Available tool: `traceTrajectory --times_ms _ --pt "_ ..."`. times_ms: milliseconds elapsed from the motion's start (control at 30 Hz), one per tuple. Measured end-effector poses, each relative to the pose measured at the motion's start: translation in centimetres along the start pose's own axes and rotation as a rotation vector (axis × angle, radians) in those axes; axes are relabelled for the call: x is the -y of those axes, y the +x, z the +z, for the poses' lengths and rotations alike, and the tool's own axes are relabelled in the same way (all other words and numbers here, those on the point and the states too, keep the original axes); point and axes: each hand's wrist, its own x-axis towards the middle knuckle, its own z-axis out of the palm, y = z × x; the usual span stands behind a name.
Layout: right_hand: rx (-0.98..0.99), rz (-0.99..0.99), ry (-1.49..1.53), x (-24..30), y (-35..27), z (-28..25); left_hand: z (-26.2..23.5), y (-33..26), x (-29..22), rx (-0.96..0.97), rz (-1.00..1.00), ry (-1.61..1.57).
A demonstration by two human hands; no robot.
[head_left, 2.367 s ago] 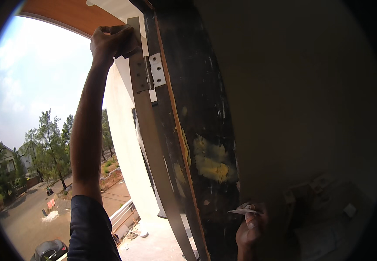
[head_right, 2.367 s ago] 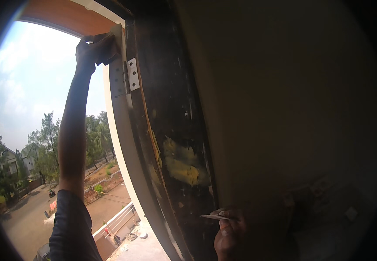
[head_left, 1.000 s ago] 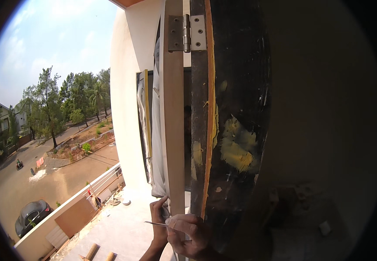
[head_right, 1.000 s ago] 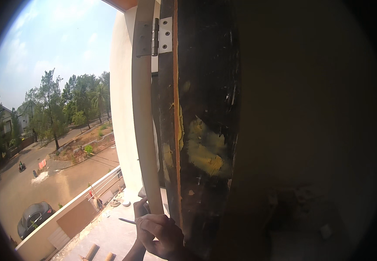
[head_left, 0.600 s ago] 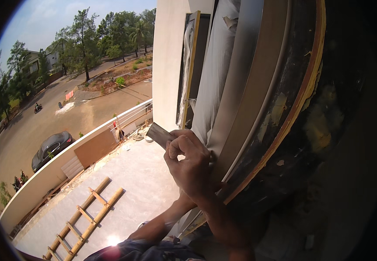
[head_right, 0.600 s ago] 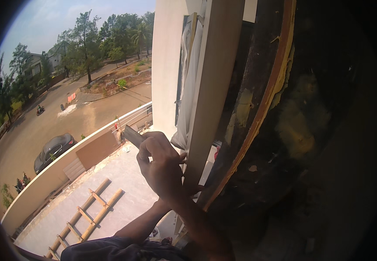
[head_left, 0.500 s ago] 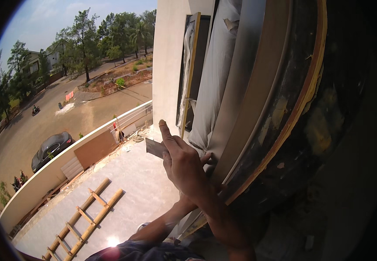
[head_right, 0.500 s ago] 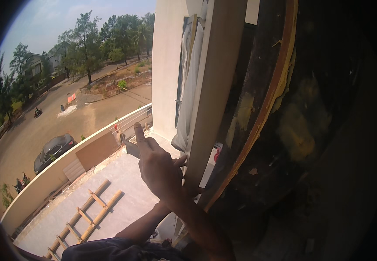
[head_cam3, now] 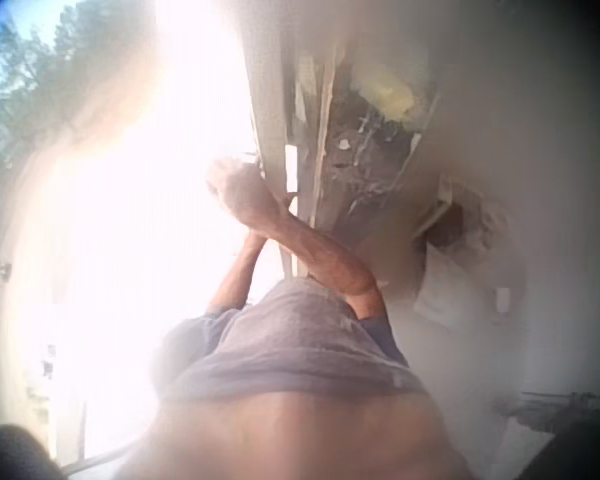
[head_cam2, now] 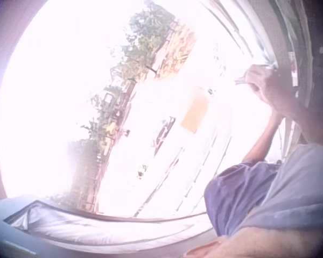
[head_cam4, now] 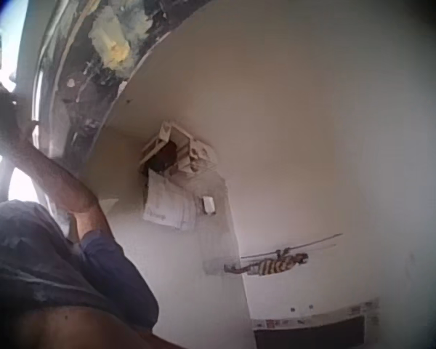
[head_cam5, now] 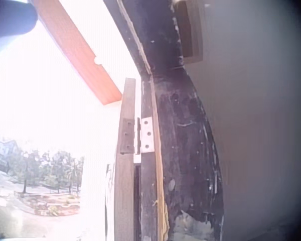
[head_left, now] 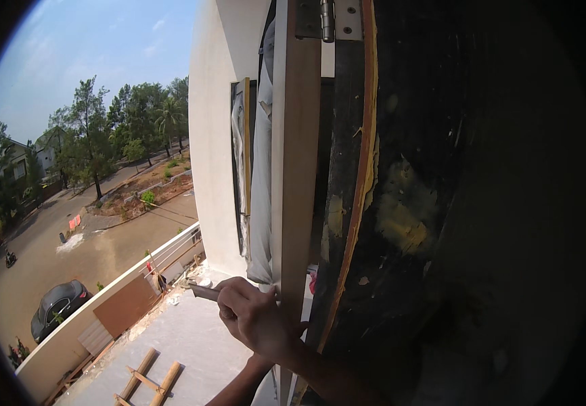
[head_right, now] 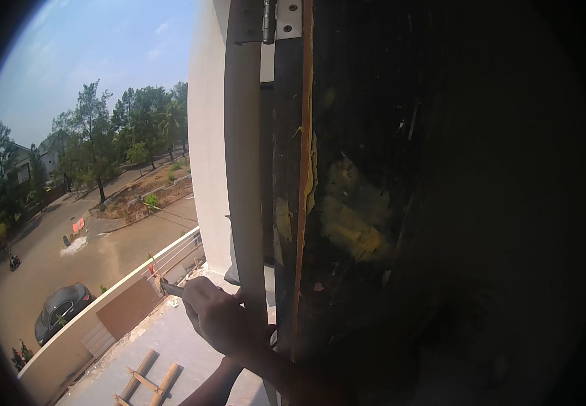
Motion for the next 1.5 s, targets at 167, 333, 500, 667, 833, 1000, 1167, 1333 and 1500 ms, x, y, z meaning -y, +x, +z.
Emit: traceTrajectory --times_ms 167,333,500,667,833,1000,1167,1333,1500 --pt "0.299 -0.013 -0.271 -0.8 -1.1 0.7 -0.3 -0.4 0.1 -0.058 0.039 0.102" --pt "-0.101 -0.238 -0.073 2.9 -0.7 -5.0 -0.1 -0.5 1.1 -0.074 0.105 0.255" --pt "-0.24 -0.19 0.003 6.4 -0.8 -13.5 0.1 -1.2 0.0 -0.054 0.165 0.339" --pt "-0.639 -0.206 0.095 8.0 1.2 -19.4 -0.5 -1.2 -2.0 -0.053 0.114 0.053" --pt "-0.791 -0.443 -0.253 10.3 8.8 -23.9 -1.5 -0.4 -3.2 0.082 0.034 0.084" --pt "-0.851 -0.68 -0.977 11.1 16.6 -27.2 -2.0 0.4 -3.5 0.173 0.017 0.095" --pt "-0.777 -0.894 -1.351 10.3 24.0 -27.4 -2.4 0.8 -2.8 0.177 0.035 0.073" --pt "-0.589 -0.812 -1.631 10.0 26.7 -25.5 -2.4 0.7 -2.8 0.165 0.032 0.047" --pt "-0.366 -0.776 -1.671 9.8 24.3 -23.7 -2.8 0.9 -3.0 0.15 0.027 0.02"
